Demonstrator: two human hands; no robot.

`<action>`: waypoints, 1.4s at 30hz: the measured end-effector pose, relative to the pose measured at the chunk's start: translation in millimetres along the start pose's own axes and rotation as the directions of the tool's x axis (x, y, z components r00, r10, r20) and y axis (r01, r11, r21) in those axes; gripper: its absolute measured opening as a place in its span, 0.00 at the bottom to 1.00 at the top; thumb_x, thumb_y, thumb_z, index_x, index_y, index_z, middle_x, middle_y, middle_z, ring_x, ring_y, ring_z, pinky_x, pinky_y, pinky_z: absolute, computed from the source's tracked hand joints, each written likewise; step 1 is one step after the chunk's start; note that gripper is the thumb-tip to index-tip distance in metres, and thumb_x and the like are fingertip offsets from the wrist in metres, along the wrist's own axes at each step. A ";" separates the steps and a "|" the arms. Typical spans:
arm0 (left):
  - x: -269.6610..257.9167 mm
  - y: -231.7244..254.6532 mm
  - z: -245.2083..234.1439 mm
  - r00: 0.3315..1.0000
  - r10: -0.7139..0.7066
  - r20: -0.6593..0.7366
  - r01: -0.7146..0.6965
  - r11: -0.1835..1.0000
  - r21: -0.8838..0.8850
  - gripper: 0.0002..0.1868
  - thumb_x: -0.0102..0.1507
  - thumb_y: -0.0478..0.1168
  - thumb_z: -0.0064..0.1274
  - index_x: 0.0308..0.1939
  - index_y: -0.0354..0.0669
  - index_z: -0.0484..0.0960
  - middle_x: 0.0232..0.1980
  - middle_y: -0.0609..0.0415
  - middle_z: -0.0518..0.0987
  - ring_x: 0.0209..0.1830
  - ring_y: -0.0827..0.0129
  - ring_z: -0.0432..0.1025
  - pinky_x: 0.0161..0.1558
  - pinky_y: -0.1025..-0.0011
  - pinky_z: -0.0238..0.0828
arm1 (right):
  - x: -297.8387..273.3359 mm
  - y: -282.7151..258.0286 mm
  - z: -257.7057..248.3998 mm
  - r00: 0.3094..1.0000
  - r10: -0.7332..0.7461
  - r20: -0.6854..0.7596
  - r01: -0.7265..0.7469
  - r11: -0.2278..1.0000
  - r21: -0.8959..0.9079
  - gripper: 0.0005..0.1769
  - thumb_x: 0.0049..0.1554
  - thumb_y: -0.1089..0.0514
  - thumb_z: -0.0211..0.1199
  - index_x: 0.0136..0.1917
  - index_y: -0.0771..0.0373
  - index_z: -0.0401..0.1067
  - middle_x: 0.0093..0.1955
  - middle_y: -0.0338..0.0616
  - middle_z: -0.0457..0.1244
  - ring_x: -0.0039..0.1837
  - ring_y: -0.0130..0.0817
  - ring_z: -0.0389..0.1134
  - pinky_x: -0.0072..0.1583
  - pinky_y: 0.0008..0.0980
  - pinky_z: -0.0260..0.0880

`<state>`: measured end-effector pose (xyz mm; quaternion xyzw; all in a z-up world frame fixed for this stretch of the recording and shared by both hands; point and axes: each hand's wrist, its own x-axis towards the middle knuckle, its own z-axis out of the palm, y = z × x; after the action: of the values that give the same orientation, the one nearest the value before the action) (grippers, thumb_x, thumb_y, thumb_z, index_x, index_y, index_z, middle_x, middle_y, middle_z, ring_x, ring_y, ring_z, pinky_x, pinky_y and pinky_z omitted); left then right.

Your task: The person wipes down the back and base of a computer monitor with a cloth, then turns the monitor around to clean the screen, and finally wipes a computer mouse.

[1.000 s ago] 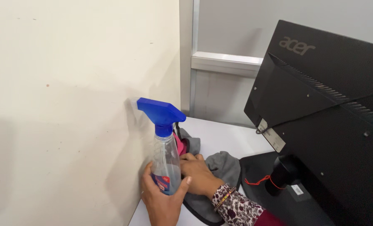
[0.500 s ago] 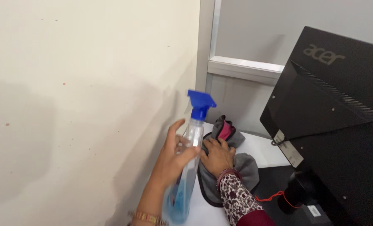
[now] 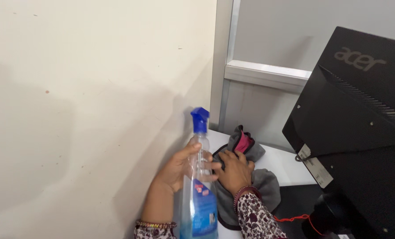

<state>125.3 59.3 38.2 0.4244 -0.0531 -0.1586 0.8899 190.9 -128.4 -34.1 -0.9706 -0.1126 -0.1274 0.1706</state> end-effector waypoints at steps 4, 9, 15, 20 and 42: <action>21.2 -16.5 -20.6 0.999 -0.015 -0.051 0.008 0.993 -0.121 0.26 0.62 0.48 0.58 0.60 0.47 0.67 0.38 0.48 0.81 0.40 0.53 0.81 0.41 0.48 0.80 | 1.1 2.7 3.7 1.000 0.012 -0.023 -0.011 0.999 0.038 0.30 0.52 0.43 0.62 0.68 0.47 0.70 0.72 0.33 0.61 0.77 0.43 0.53 0.70 0.60 0.47; 31.3 -39.5 -44.8 0.996 -0.030 -0.085 0.018 0.990 -0.139 0.27 0.59 0.50 0.58 0.61 0.50 0.72 0.35 0.49 0.80 0.33 0.58 0.80 0.38 0.54 0.81 | 7.6 5.7 4.8 0.996 -0.002 -0.084 0.008 0.997 0.079 0.29 0.51 0.44 0.63 0.66 0.48 0.71 0.70 0.33 0.63 0.75 0.42 0.54 0.69 0.57 0.48; 52.7 -38.2 -47.9 0.994 0.050 -0.101 -0.055 0.997 -0.051 0.34 0.61 0.65 0.51 0.57 0.41 0.71 0.37 0.45 0.82 0.26 0.57 0.78 0.30 0.56 0.79 | 7.8 3.4 1.2 0.999 0.006 -0.050 -0.004 0.999 0.043 0.25 0.51 0.44 0.63 0.62 0.45 0.74 0.70 0.31 0.63 0.76 0.40 0.54 0.69 0.57 0.49; 62.4 -34.9 -51.2 0.982 0.085 -0.170 -0.080 0.996 0.035 0.35 0.62 0.65 0.49 0.59 0.40 0.72 0.38 0.47 0.80 0.25 0.57 0.78 0.28 0.57 0.79 | 7.8 3.1 1.1 0.998 0.000 -0.059 0.003 0.999 0.045 0.24 0.51 0.44 0.63 0.62 0.46 0.75 0.69 0.32 0.63 0.75 0.41 0.54 0.69 0.56 0.49; 36.4 -13.2 -4.3 0.941 0.188 -0.280 -0.120 0.963 0.241 0.33 0.59 0.62 0.55 0.56 0.40 0.75 0.43 0.49 0.77 0.25 0.60 0.79 0.27 0.64 0.77 | 6.6 0.5 -2.5 0.999 0.023 -0.035 -0.020 0.997 0.080 0.23 0.51 0.45 0.64 0.60 0.45 0.76 0.70 0.31 0.63 0.76 0.40 0.54 0.70 0.55 0.47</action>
<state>157.5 42.9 23.8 0.5342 0.0322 -0.0148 0.8446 196.6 -128.6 -30.1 -0.9617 -0.1039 -0.1385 0.2126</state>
